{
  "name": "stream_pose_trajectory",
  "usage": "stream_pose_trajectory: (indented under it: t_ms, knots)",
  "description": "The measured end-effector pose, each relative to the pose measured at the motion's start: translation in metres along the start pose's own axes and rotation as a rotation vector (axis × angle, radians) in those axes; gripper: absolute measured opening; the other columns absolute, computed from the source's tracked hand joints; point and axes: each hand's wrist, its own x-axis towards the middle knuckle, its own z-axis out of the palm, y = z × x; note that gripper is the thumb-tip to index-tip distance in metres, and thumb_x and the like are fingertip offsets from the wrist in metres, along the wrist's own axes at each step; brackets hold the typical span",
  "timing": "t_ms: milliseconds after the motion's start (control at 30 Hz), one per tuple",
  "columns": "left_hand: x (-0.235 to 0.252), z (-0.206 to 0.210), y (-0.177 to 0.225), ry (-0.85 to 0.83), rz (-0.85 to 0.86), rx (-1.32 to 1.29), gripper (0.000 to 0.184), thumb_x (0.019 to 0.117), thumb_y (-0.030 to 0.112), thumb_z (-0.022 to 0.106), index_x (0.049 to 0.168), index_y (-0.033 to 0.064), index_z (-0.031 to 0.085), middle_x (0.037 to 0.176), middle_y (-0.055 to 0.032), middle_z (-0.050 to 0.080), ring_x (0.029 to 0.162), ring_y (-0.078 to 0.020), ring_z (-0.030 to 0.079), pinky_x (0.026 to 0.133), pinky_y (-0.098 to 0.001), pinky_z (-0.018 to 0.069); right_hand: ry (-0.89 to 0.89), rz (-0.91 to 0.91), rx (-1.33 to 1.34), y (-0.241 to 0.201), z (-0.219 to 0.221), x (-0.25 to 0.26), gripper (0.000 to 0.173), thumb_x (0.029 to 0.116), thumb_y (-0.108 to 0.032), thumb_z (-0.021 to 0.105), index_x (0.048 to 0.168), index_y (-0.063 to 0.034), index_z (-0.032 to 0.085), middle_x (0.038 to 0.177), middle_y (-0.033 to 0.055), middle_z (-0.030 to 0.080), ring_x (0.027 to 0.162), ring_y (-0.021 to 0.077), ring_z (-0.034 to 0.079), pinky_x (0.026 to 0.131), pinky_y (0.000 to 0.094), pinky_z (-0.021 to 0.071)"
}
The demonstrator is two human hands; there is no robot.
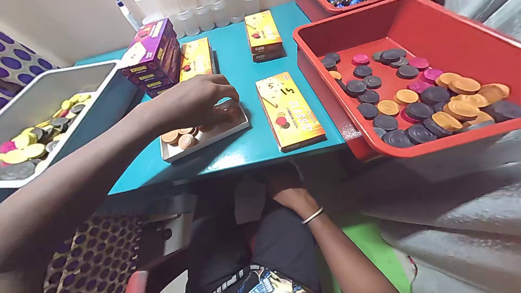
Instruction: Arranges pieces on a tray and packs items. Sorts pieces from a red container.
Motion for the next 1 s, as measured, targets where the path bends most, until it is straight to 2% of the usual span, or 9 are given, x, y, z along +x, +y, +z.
stream_pose_trajectory:
  t_ms: [200,367,467,533,600,700,833,933,1000]
  knots:
    - [0.001,0.003,0.003,0.004,-0.046,-0.009,0.024,0.0968,0.025,0.067,0.112,0.0076,0.07,0.106,-0.0112,0.067,0.091,-0.0256,0.068,0.081,-0.0461,0.0568,0.011,-0.034,-0.013,0.002,0.002,0.004,0.045,0.1053,-0.038,0.052,0.131,-0.0036,0.066,0.128,0.0228,0.067,0.123,0.0402,0.062,0.103,0.061,0.0478]
    - [-0.007,-0.004,-0.001,-0.003,-0.072,-0.014,0.036,0.0974,0.036,0.065,0.121,0.0097,0.068,0.114,-0.0118,0.068,0.1,-0.0272,0.069,0.086,-0.0506,0.0558,0.001,-0.013,0.0,0.005,0.007,0.005,0.045,0.105,-0.038,0.053,0.133,-0.0036,0.065,0.13,0.023,0.067,0.125,0.0407,0.062,0.103,0.0618,0.0475]
    - [-0.032,-0.019,-0.004,0.042,-0.028,0.001,0.029,0.0954,0.033,0.067,0.108,0.0077,0.073,0.099,-0.0098,0.07,0.087,-0.0251,0.068,0.081,-0.0476,0.0556,-0.109,0.106,0.02,-0.003,-0.002,0.0,0.044,0.1054,-0.036,0.054,0.135,-0.0036,0.063,0.132,0.0238,0.065,0.125,0.0419,0.061,0.101,0.0648,0.0477]
    - [-0.057,-0.024,-0.005,0.022,-0.004,0.036,0.018,0.0933,0.027,0.066,0.101,0.0146,0.076,0.093,-0.0044,0.069,0.083,-0.0216,0.068,0.074,-0.047,0.0566,-0.061,0.074,0.005,0.001,0.003,0.002,0.045,0.1045,-0.037,0.055,0.133,-0.004,0.065,0.131,0.0232,0.066,0.124,0.0416,0.062,0.101,0.0644,0.0482]
    - [-0.085,-0.022,0.001,-0.032,-0.045,0.072,0.02,0.0946,0.028,0.061,0.108,0.0255,0.076,0.099,-0.0019,0.064,0.089,-0.0224,0.066,0.07,-0.0495,0.055,-0.043,0.07,0.02,0.004,0.005,0.003,0.044,0.1042,-0.037,0.056,0.133,-0.0045,0.065,0.131,0.0229,0.066,0.125,0.0407,0.062,0.102,0.0633,0.0478]
    - [-0.108,-0.016,0.018,-0.086,-0.119,0.113,0.03,0.0948,0.024,0.058,0.118,0.0342,0.075,0.107,-0.005,0.06,0.092,-0.0267,0.063,0.065,-0.0491,0.0522,-0.122,0.174,0.048,-0.005,-0.002,-0.005,0.044,0.1037,-0.035,0.057,0.131,-0.0021,0.066,0.128,0.0251,0.067,0.122,0.043,0.063,0.099,0.0652,0.0481]
    - [-0.113,-0.008,0.021,-0.124,-0.135,0.148,0.031,0.0964,0.021,0.063,0.124,0.0324,0.073,0.112,-0.0067,0.061,0.095,-0.028,0.062,0.072,-0.0467,0.0539,-0.046,0.114,0.007,-0.005,-0.001,-0.004,0.046,0.1026,-0.039,0.058,0.131,-0.0028,0.066,0.13,0.0234,0.067,0.125,0.0413,0.062,0.101,0.0646,0.0474]
    - [-0.112,-0.004,0.016,-0.117,-0.129,0.138,0.034,0.0944,0.022,0.065,0.125,0.0339,0.074,0.102,-0.0044,0.059,0.091,-0.0242,0.062,0.07,-0.0426,0.0537,0.036,-0.001,-0.049,0.005,0.007,0.006,0.042,0.1024,-0.035,0.059,0.132,-0.0063,0.067,0.128,0.0222,0.068,0.124,0.0408,0.062,0.103,0.0631,0.0475]
    - [-0.112,-0.004,0.016,-0.109,-0.108,0.132,0.032,0.0965,0.024,0.06,0.123,0.0307,0.075,0.097,-0.0038,0.059,0.091,-0.0234,0.062,0.07,-0.042,0.0535,0.072,-0.036,-0.059,0.01,0.011,0.009,0.043,0.1028,-0.037,0.057,0.132,-0.008,0.067,0.128,0.0212,0.068,0.125,0.0399,0.062,0.104,0.0627,0.047]
